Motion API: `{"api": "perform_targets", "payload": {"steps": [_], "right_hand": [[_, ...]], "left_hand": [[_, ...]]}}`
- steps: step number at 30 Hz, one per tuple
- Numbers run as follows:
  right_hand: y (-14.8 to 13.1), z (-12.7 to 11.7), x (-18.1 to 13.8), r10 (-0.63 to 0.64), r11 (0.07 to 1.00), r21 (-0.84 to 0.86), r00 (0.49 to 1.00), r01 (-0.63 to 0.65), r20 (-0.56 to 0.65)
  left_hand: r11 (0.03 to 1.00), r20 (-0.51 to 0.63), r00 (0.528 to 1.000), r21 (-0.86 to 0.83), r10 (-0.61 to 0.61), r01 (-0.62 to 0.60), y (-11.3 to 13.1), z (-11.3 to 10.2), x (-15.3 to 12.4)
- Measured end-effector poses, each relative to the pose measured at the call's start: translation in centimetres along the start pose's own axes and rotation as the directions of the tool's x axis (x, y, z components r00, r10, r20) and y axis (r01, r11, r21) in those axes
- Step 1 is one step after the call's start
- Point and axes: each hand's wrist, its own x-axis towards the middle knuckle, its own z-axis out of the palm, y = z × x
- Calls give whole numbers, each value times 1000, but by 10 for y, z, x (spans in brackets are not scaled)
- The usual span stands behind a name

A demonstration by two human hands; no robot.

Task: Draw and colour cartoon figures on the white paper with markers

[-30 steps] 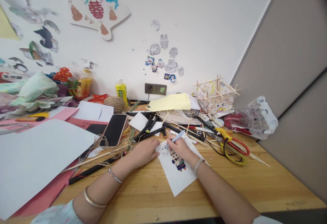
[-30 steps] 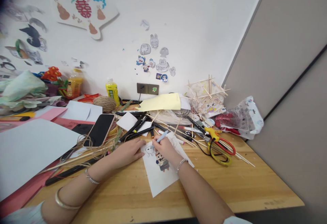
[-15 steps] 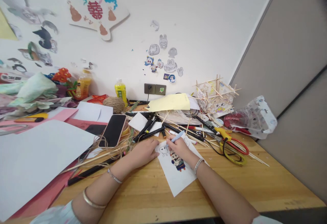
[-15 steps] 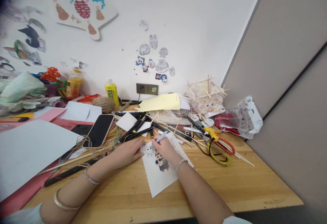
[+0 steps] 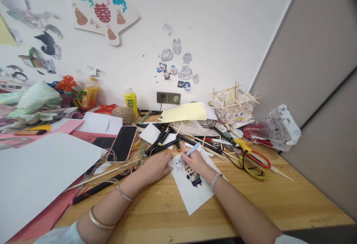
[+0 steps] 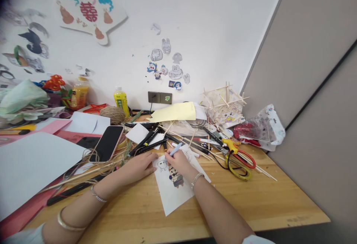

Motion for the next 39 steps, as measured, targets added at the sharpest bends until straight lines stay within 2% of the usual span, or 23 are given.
{"api": "perform_targets", "payload": {"steps": [39], "right_hand": [[-2,0,-2,-12,999,39,1000,12,4]], "left_hand": [[999,20,1000,33,8,-9,3,-3,-2]]}}
